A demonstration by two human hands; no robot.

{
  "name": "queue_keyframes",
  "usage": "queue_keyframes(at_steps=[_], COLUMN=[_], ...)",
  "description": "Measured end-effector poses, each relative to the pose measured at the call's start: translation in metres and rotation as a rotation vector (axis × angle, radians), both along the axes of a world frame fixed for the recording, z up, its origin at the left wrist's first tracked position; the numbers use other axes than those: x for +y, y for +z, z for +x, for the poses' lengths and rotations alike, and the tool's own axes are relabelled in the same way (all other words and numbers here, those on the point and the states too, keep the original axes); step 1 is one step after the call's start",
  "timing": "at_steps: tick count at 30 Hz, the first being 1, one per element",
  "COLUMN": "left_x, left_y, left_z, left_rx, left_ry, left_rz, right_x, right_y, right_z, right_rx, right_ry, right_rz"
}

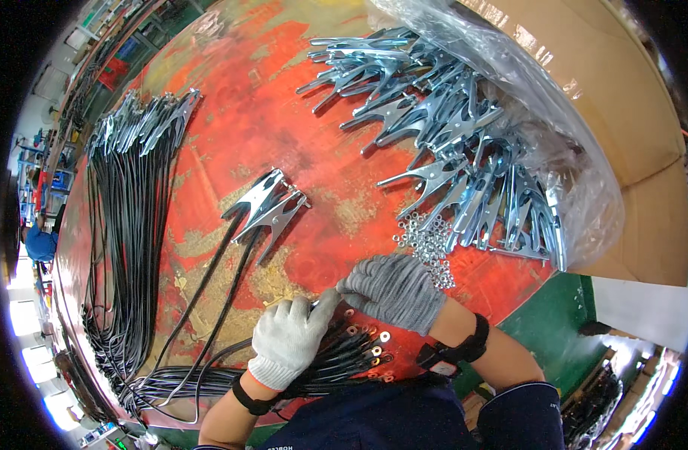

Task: The recorder is assembling industrial jumper cable clamps by attaching wires and small hardware components.

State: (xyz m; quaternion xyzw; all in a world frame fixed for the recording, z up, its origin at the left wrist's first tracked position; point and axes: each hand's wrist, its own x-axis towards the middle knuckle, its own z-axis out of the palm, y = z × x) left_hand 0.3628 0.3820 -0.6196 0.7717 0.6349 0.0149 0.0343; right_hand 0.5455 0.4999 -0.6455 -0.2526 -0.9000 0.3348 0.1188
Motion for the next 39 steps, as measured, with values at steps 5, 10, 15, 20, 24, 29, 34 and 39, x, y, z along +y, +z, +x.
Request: queue_keyframes(at_steps=[5, 10, 15, 20, 24, 29, 34, 39], left_x=[0.000, 0.000, 0.000, 0.001, -0.007, -0.005, -0.002, -0.010], left_y=[-0.002, 0.000, -0.003, 0.000, -0.012, -0.007, 0.000, -0.002], left_z=[0.000, 0.000, -0.001, 0.001, -0.003, 0.000, 0.002, -0.005], left_rx=[-0.001, 0.029, 0.005, -0.002, -0.237, -0.259, -0.292, -0.272], left_ry=[0.007, 0.004, -0.002, 0.007, 0.132, 0.179, 0.166, 0.201], left_rz=[-0.007, -0.032, -0.024, -0.045, 0.010, -0.022, -0.030, 0.006], right_x=[0.006, 0.001, -0.001, 0.001, -0.004, -0.022, -0.028, -0.033], right_y=[0.008, 0.004, 0.007, 0.006, 0.003, -0.006, -0.003, 0.035], right_z=[0.002, 0.001, -0.001, 0.002, -0.004, -0.005, -0.002, 0.056], right_rx=[-0.131, -0.091, -0.116, -0.101, -0.087, -0.061, -0.074, 0.326], right_ry=[0.007, 0.024, -0.037, -0.003, -0.011, -0.148, -0.238, -0.475], right_rz=[0.021, 0.047, 0.058, 0.090, 0.167, 0.264, 0.114, -0.161])
